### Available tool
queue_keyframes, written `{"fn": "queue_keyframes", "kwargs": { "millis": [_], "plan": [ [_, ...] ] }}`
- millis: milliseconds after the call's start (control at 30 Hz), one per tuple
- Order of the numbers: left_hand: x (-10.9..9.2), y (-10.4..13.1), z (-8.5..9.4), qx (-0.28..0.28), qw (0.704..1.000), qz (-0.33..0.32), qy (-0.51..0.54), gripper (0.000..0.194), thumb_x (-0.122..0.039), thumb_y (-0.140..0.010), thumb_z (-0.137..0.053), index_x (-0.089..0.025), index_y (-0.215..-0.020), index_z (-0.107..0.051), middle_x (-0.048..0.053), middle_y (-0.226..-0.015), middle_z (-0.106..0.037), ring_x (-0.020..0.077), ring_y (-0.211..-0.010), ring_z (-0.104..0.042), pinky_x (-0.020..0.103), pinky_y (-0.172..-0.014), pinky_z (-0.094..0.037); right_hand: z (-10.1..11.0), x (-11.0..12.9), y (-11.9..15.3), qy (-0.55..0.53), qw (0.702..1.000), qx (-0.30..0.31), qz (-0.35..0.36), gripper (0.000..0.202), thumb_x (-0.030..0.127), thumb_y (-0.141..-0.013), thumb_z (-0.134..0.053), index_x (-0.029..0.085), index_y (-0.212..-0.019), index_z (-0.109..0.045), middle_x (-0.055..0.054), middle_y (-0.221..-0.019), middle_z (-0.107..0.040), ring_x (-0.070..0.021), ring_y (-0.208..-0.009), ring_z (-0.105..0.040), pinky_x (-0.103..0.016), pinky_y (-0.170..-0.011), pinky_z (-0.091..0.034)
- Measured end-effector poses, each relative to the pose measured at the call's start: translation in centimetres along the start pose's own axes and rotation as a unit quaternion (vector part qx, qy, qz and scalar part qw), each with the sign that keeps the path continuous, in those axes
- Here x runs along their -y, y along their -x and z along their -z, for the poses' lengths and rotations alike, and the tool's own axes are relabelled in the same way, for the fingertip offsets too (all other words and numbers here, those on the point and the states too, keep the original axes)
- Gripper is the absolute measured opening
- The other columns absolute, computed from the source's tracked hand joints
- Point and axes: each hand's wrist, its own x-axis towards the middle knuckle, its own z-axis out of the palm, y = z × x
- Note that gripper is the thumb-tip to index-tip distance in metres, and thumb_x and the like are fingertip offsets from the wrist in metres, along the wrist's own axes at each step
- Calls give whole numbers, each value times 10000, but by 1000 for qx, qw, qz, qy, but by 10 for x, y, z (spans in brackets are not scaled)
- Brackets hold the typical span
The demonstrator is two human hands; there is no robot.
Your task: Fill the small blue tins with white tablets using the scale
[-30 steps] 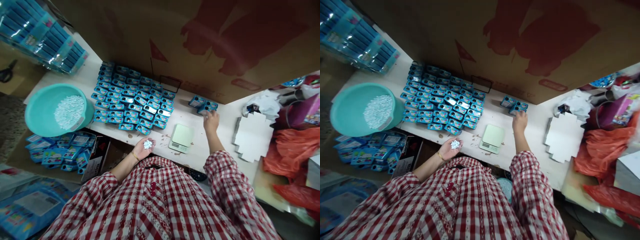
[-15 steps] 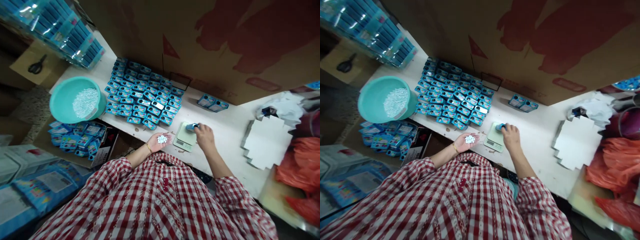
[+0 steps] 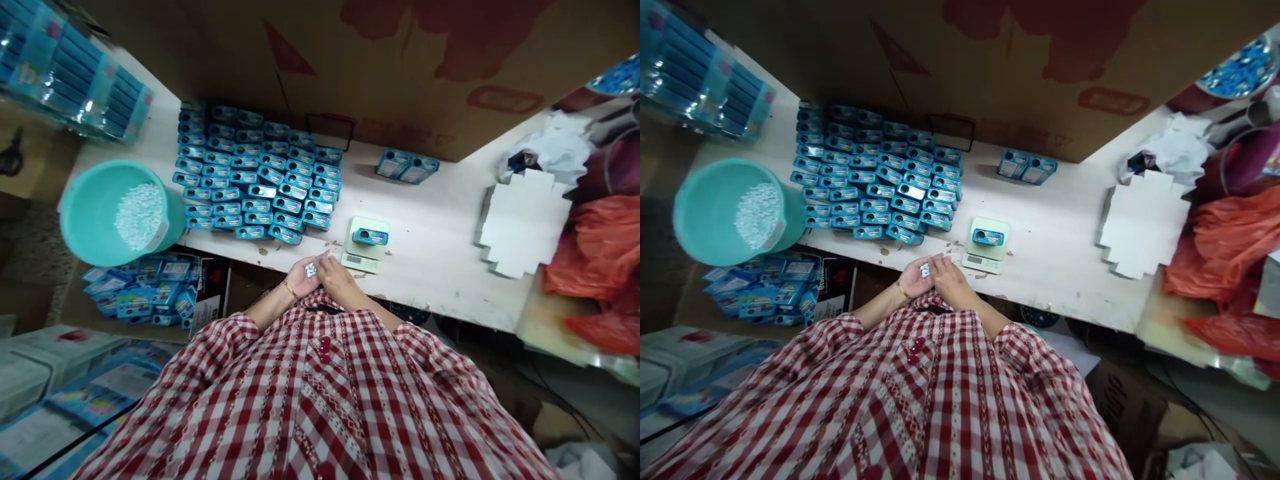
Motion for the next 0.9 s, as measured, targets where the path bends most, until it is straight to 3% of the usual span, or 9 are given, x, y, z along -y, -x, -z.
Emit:
{"fn": "queue_keyframes", "kwargs": {
  "millis": [200, 400, 533, 733, 900],
  "plan": [
    [4, 7, 11, -5, 1000, 15, -4, 244, -161, -860, -414, -63, -906, -633, 87, -805, -676, 133, -708, -636, 238, -682, -499, 3, -2, 6, -61, 998, -4, 8, 219, 103, -843, -433, 179, -987, -579, -105, -1038, -571, -221, -917, -510, -348, -783, -467],
    [7, 6, 3, -12, 999, 29, -21, 222, -125, -846, -411, -80, -762, -611, 62, -656, -648, 118, -569, -608, 231, -582, -492, -3, -9, 11, -121, 992, -37, 4, 190, 111, -819, -489, 206, -938, -604, -82, -1039, -598, -214, -907, -541, -341, -767, -480],
    [10, -2, -11, 14, 1000, 16, -17, 220, -107, -840, -405, -86, -756, -607, 50, -622, -635, 110, -550, -595, 220, -562, -487, 4, -25, 13, -163, 983, -75, -27, 194, 119, -817, -486, 182, -951, -612, -80, -992, -617, -188, -914, -567, -323, -803, -485],
    [8, -12, -40, 53, 998, 4, -47, 244, -138, -840, -401, -57, -822, -631, 139, -822, -681, 198, -816, -652, 318, -766, -507, 40, -72, 20, -215, 946, -207, -127, 175, 174, -800, -505, 196, -906, -641, -49, -882, -618, -150, -789, -583, -278, -711, -496],
    [5, -12, -43, 48, 998, -1, -41, 237, -143, -829, -425, -49, -856, -641, 173, -930, -674, 227, -939, -634, 329, -814, -493, 56, -98, 14, -114, 956, -179, -202, 213, 178, -795, -493, 193, -921, -664, -81, -940, -622, -187, -844, -589, -319, -775, -484]
  ]
}}
